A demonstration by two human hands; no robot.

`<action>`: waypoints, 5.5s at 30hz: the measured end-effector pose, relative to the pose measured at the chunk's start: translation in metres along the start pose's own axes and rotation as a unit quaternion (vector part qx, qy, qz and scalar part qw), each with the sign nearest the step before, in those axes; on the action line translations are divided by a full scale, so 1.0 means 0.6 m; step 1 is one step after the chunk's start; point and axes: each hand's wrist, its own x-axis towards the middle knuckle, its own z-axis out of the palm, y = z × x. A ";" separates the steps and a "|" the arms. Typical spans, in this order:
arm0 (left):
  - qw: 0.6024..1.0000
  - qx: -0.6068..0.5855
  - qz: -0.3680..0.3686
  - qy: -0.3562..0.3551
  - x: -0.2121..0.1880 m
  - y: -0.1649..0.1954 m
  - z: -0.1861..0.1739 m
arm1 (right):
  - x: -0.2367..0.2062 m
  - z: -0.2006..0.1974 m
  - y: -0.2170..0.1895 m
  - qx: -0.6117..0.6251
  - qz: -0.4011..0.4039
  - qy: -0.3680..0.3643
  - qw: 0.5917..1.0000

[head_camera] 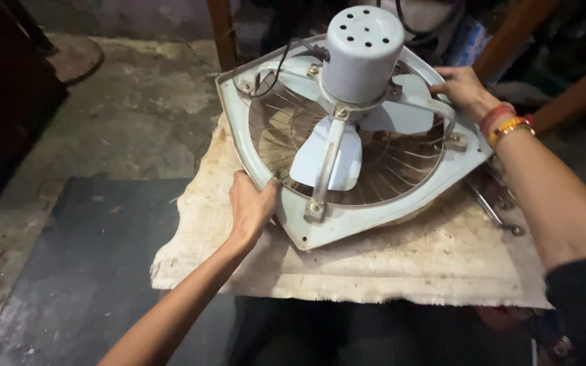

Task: The person is repairing a ceiling fan by tightening the central nut that secures the fan blades to the motor housing. They use a wrench to turn the nut while holding the fan assembly steady with their other hand. The fan is placed on a cloth on the floor during the repair.

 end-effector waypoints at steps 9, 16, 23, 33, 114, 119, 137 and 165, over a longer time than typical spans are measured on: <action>0.994 -0.017 0.009 -0.105 -0.055 0.046 -0.045 | 0.025 0.030 0.020 -0.004 0.035 -0.052 0.998; 0.974 0.136 0.064 -0.171 -0.035 0.080 -0.100 | 0.021 0.030 0.061 -0.090 -0.035 -0.082 0.992; 0.972 0.094 0.168 -0.137 0.061 0.131 -0.093 | -0.063 -0.078 0.075 -0.036 -0.022 -0.011 0.999; 0.821 -0.389 -0.021 -0.417 0.163 0.133 0.064 | -0.189 -0.099 0.172 -0.298 -0.038 0.029 0.953; 0.665 -0.571 -0.134 -0.463 0.162 0.105 0.193 | -0.274 0.125 -0.161 -0.357 -0.108 0.001 0.928; 0.701 -0.554 -0.138 -0.428 0.154 0.104 0.185 | -0.310 0.133 -0.215 -0.305 -0.177 0.057 0.934; 0.680 -0.583 -0.151 -0.420 0.147 0.123 0.182 | -0.137 0.000 -0.129 -0.225 -0.156 -0.142 0.951; 0.704 -0.555 -0.121 -0.426 0.135 0.137 0.154 | -0.046 -0.003 -0.111 -0.274 -0.156 -0.236 0.919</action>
